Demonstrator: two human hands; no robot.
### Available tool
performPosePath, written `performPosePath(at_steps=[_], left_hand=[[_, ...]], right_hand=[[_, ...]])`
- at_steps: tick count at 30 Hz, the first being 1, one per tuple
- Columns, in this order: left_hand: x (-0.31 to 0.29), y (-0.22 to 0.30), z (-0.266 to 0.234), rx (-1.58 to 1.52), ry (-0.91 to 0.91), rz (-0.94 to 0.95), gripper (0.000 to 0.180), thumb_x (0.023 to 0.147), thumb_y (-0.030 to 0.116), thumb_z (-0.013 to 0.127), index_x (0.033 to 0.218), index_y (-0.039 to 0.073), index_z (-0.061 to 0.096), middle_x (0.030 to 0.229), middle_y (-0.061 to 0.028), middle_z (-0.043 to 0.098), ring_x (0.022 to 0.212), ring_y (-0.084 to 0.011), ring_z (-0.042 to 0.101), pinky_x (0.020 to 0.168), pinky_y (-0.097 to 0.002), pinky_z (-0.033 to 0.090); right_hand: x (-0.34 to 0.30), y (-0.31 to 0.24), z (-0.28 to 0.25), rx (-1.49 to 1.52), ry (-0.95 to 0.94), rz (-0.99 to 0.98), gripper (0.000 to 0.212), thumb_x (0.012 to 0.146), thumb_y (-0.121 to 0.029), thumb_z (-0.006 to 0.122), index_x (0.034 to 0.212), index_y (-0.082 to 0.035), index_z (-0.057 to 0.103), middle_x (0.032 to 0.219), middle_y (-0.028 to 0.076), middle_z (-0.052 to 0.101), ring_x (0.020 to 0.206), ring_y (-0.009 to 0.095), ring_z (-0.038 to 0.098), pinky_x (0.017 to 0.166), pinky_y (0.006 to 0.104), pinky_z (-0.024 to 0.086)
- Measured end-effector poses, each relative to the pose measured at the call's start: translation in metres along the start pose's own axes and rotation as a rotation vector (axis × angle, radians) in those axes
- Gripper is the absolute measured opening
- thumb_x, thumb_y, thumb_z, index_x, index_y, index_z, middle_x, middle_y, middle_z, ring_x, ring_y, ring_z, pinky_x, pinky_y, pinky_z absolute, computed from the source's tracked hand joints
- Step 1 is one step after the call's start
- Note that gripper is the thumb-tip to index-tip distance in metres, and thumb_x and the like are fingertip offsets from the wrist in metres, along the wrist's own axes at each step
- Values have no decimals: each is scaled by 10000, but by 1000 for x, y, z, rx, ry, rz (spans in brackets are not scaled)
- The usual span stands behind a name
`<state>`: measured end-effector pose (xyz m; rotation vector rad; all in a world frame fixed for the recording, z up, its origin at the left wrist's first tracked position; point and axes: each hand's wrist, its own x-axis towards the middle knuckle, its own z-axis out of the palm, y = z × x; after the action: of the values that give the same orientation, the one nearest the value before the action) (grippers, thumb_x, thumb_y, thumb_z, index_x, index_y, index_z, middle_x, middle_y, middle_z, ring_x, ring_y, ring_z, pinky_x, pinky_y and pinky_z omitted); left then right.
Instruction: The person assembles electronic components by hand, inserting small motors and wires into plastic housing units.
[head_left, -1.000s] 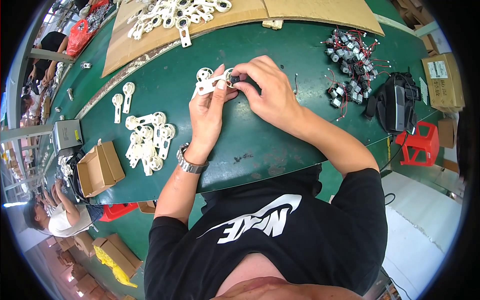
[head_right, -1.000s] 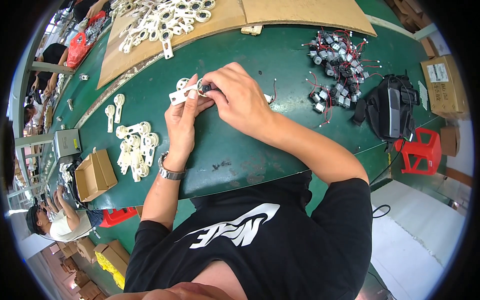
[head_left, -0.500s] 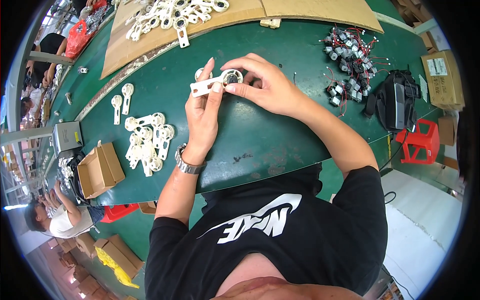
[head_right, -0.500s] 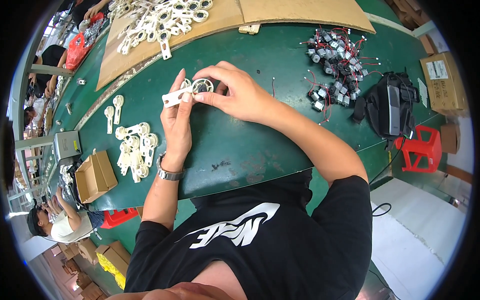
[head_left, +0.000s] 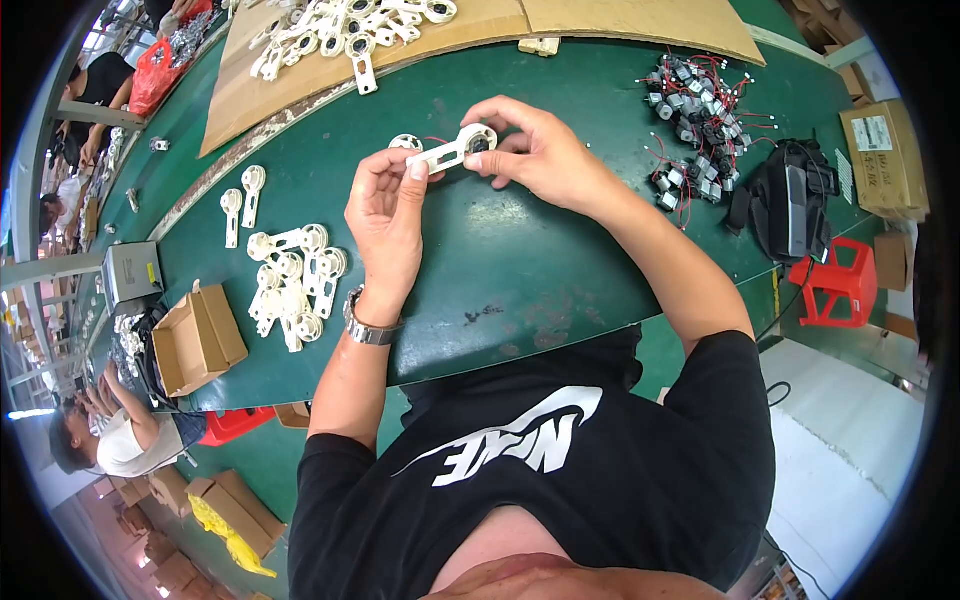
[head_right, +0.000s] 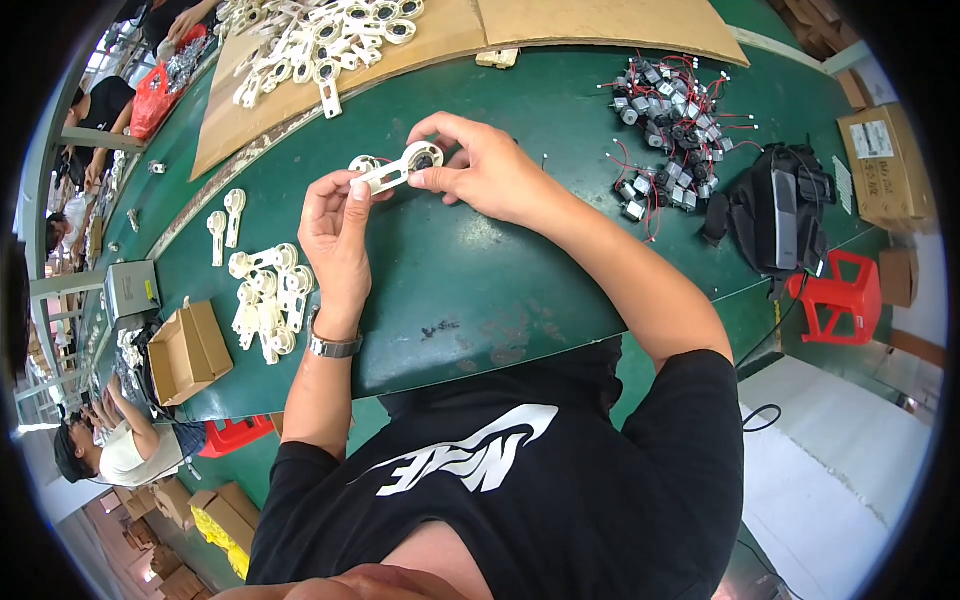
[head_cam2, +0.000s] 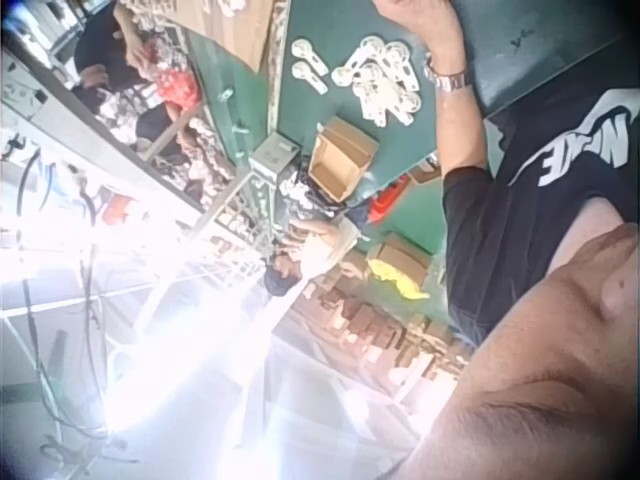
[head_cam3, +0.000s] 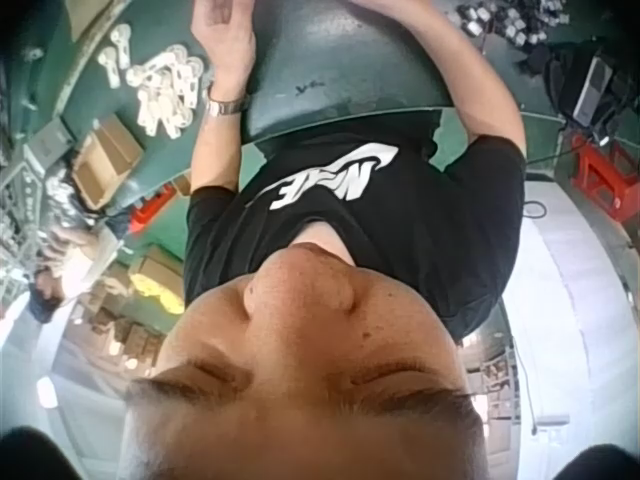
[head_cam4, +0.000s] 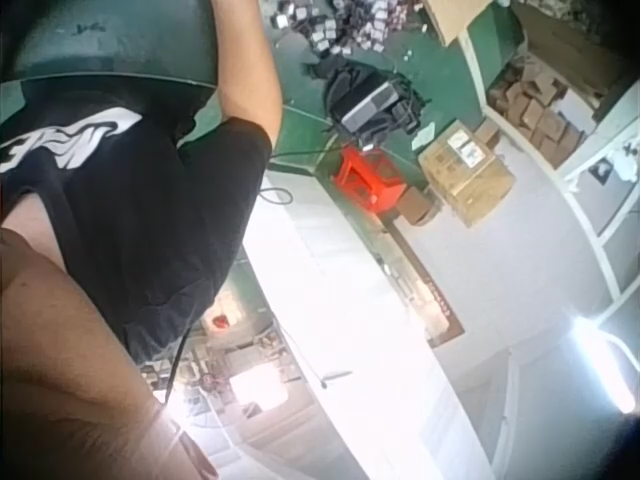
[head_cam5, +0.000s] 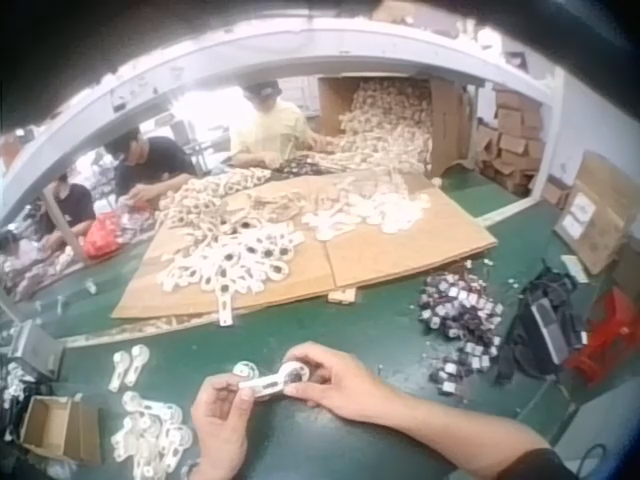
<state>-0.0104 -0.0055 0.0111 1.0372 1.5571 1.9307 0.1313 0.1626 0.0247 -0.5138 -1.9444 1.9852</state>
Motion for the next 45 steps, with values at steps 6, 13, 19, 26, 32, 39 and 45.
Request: performPosePath(at_steps=[6, 13, 19, 26, 32, 39, 45], left_hand=[[3, -1, 0, -159, 47, -76, 162, 1083, 65, 648, 1203, -32, 599, 1120, -137, 731, 970, -186, 743, 866, -308, 635], [1, 1, 3, -140, 22, -64, 161, 1081, 59, 648, 1205, -30, 599, 1124, -140, 732, 956, -178, 736, 848, -311, 641], [-1, 0, 5, -145, 17, -67, 161, 1077, 61, 659, 1201, -27, 607, 1123, -140, 733, 938, -173, 734, 846, -309, 638], [-3, -1, 7, -176, 6, -101, 165, 1067, 61, 675, 1193, -24, 611, 1109, -137, 749, 924, -180, 744, 837, -306, 636], [1, 0, 4, -210, 31, -151, 172, 1065, 87, 687, 1174, -28, 620, 1112, -165, 768, 930, -190, 757, 826, -317, 643], [6, -2, -3, -317, 70, -203, 186, 1083, 138, 668, 1174, -22, 640, 1087, -159, 775, 917, -204, 767, 808, -352, 663], [3, 2, 1, -268, 73, -170, 178, 1073, 123, 682, 1163, -25, 640, 1081, -164, 774, 924, -199, 766, 798, -344, 666]], right_hand=[[0, 1, -2, 128, -221, 65, 331, 1059, -174, 707, 1357, -48, 634, 1089, 60, 706, 918, 136, 718, 760, 283, 617], [2, 8, -5, -6, -211, 53, 347, 1100, -198, 640, 1417, -57, 624, 961, 65, 728, 754, 140, 722, 667, 300, 607], [2, 8, -9, 90, -238, 81, 319, 1112, -200, 612, 1396, -56, 635, 905, 75, 718, 639, 150, 706, 574, 291, 578], [4, 7, -9, 60, -220, 125, 272, 1122, -200, 590, 1345, -64, 664, 836, 65, 698, 576, 130, 672, 533, 262, 521], [6, 7, -3, -85, -122, 158, 284, 1139, -253, 560, 1313, -57, 670, 744, 31, 630, 501, 112, 545, 523, 252, 496], [3, -1, -10, 104, -279, 195, 390, 1138, -363, 540, 1371, -65, 634, 871, 43, 678, 721, 107, 629, 581, 250, 520], [3, 4, -5, -50, -232, 128, 302, 1104, -238, 588, 1363, -84, 604, 848, 32, 674, 680, 83, 599, 538, 248, 499]])
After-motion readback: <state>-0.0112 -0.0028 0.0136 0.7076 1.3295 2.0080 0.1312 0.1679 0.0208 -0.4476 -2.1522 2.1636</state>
